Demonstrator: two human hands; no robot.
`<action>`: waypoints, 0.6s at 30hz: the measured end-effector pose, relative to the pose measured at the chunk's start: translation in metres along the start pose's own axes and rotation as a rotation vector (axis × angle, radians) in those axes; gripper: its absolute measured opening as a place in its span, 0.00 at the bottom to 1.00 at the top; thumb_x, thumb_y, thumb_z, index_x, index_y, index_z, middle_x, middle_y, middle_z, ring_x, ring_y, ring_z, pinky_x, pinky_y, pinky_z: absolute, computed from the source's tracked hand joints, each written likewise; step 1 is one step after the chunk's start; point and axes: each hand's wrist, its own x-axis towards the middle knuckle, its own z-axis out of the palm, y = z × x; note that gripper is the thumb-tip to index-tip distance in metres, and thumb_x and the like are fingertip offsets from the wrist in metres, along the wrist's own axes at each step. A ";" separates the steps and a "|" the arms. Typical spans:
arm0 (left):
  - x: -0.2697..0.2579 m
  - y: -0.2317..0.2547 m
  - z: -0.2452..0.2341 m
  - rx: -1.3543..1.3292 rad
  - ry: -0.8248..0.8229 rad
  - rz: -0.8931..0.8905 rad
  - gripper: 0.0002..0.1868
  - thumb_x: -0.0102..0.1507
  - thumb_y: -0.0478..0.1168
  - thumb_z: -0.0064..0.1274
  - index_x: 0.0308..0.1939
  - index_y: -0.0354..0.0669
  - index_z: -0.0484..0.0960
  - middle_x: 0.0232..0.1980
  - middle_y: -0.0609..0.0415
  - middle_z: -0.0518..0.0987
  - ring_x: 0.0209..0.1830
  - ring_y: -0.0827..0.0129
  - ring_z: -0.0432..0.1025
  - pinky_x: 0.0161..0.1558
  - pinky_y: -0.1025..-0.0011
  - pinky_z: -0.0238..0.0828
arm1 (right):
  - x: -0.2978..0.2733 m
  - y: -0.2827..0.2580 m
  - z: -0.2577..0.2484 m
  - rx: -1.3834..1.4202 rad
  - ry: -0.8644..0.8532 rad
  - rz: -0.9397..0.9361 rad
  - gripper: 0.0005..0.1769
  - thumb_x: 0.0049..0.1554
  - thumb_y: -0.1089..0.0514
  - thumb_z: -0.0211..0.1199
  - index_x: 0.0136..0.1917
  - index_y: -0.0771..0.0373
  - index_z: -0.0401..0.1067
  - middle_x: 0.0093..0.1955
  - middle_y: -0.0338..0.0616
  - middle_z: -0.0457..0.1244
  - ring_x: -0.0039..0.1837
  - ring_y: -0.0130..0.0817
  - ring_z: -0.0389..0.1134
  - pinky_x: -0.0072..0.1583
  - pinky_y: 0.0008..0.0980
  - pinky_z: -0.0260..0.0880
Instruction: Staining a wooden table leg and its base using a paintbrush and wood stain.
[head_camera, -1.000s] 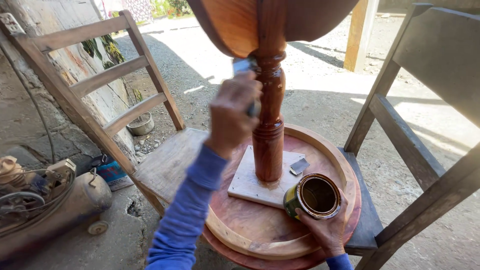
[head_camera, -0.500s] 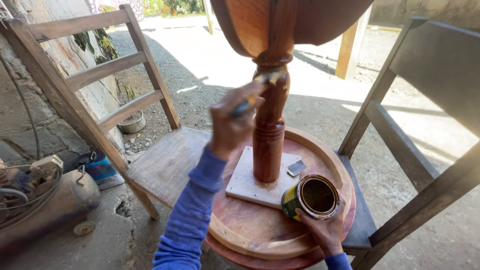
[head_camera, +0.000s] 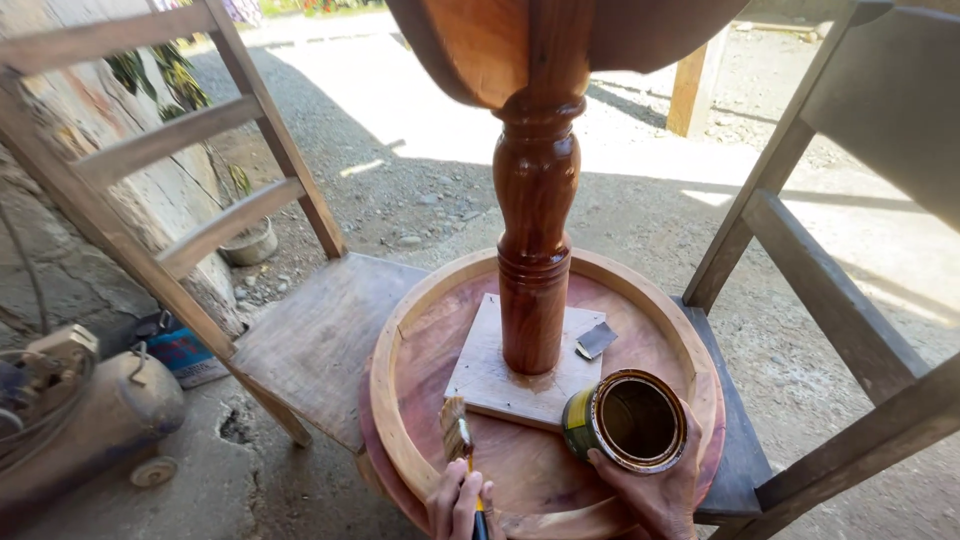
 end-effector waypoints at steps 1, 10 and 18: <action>0.000 0.000 0.001 0.009 0.031 0.026 0.08 0.61 0.35 0.61 0.42 0.38 0.82 0.48 0.41 0.82 0.48 0.53 0.78 0.49 0.62 0.79 | 0.000 0.000 -0.001 -0.007 -0.008 0.001 0.69 0.28 0.59 0.82 0.75 0.66 0.46 0.68 0.55 0.58 0.70 0.42 0.63 0.68 0.41 0.66; 0.047 -0.019 -0.017 -0.060 -0.052 -0.092 0.10 0.64 0.34 0.59 0.48 0.37 0.81 0.53 0.41 0.81 0.54 0.53 0.78 0.53 0.65 0.82 | -0.021 -0.037 0.038 0.003 0.032 -0.117 0.67 0.32 0.55 0.83 0.75 0.65 0.46 0.69 0.55 0.57 0.70 0.43 0.63 0.70 0.41 0.65; 0.112 -0.027 -0.016 -0.005 -0.283 -0.229 0.15 0.62 0.38 0.62 0.53 0.39 0.83 0.49 0.43 0.85 0.50 0.59 0.82 0.49 0.66 0.82 | -0.031 -0.067 0.057 0.030 0.014 -0.073 0.68 0.29 0.53 0.85 0.74 0.65 0.48 0.66 0.54 0.60 0.68 0.44 0.64 0.69 0.42 0.64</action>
